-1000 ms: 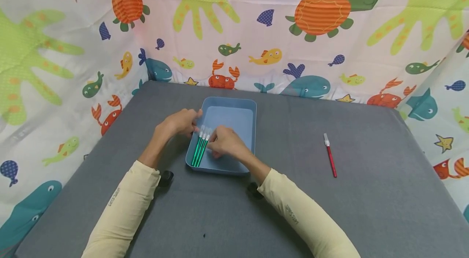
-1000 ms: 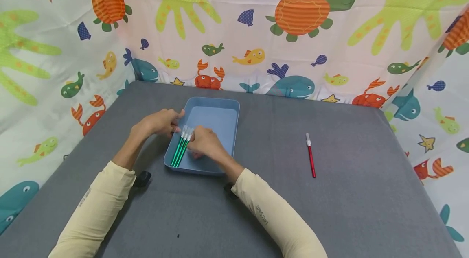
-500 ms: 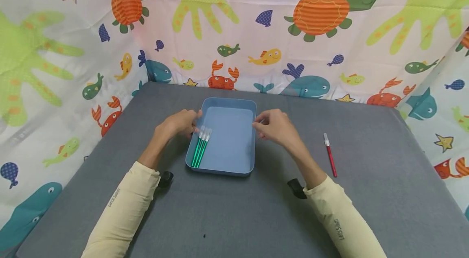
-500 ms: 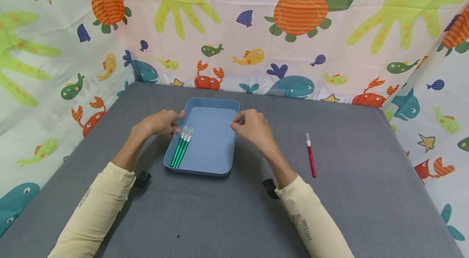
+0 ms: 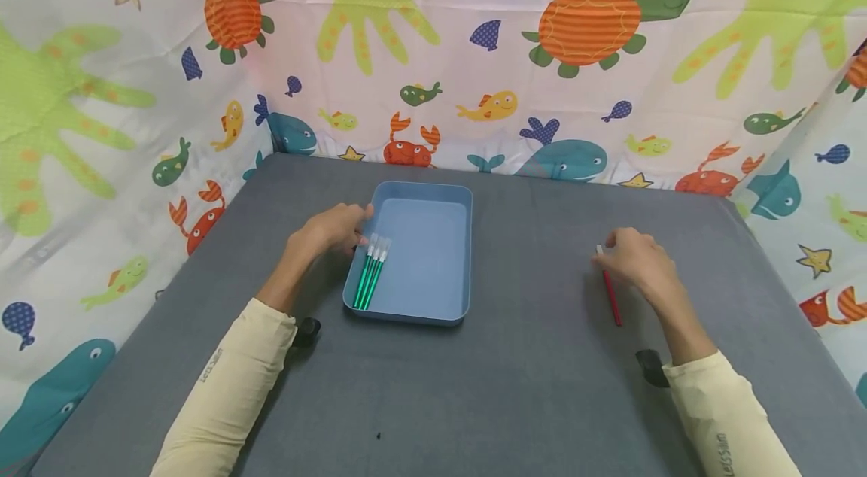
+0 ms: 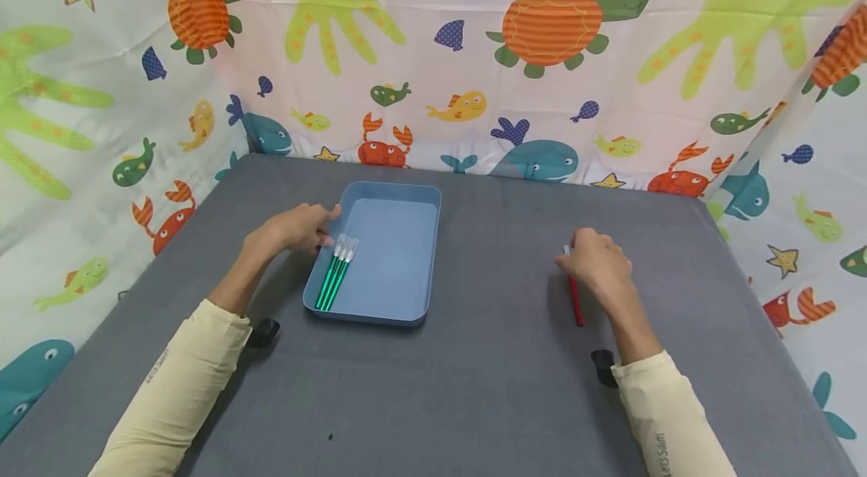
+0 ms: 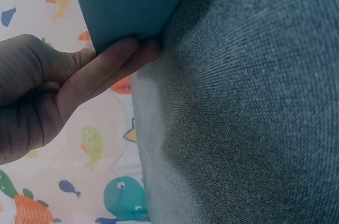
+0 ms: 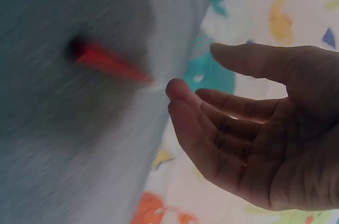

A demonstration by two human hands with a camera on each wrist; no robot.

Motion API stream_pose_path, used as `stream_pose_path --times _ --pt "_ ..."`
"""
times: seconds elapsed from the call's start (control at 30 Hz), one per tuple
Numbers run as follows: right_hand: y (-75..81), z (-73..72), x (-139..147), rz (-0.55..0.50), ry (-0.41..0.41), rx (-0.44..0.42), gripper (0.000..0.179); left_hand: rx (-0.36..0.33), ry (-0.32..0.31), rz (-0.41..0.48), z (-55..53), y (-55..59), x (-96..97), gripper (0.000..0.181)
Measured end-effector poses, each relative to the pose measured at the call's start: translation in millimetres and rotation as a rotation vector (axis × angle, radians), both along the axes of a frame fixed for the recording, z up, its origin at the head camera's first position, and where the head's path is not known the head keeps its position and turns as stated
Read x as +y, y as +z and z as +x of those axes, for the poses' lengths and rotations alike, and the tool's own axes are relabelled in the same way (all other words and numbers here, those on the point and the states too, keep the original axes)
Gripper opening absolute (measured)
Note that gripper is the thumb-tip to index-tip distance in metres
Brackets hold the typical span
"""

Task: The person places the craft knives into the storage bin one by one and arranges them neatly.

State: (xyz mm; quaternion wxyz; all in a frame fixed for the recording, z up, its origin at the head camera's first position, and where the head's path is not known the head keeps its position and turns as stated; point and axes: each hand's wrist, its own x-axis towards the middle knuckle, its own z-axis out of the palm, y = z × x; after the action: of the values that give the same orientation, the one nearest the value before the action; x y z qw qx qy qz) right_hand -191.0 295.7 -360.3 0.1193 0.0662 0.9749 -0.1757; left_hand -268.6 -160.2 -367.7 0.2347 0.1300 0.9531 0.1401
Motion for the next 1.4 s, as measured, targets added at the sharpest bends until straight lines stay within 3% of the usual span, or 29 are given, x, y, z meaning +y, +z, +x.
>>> stream_pose_path --times 0.23,0.43,0.6,0.87,1.2,1.4 --pt "-11.2 7.0 17.5 -0.034 -0.048 -0.096 0.033 -0.002 0.016 0.011 -0.1 1.0 -2.0 0.072" --pt "-20.7 8.2 16.0 -0.08 -0.014 -0.065 0.01 -0.008 0.034 0.019 1.3 1.8 -1.1 0.072" --pt "-25.4 5.6 11.9 -0.111 -0.02 -0.057 0.009 -0.009 0.03 0.031 1.7 -0.7 -1.3 0.071" --pt "-27.6 4.2 10.0 -0.047 -0.039 -0.054 0.017 0.017 0.006 0.024 1.7 -1.7 -2.9 0.071" --pt "-4.7 4.4 -15.2 -0.13 -0.022 0.077 0.024 0.004 0.024 0.018 2.4 -1.3 -2.0 0.069" --pt "10.3 3.7 -45.8 -0.308 0.029 0.15 0.028 0.013 0.018 0.037 2.3 -0.3 -2.3 0.069"
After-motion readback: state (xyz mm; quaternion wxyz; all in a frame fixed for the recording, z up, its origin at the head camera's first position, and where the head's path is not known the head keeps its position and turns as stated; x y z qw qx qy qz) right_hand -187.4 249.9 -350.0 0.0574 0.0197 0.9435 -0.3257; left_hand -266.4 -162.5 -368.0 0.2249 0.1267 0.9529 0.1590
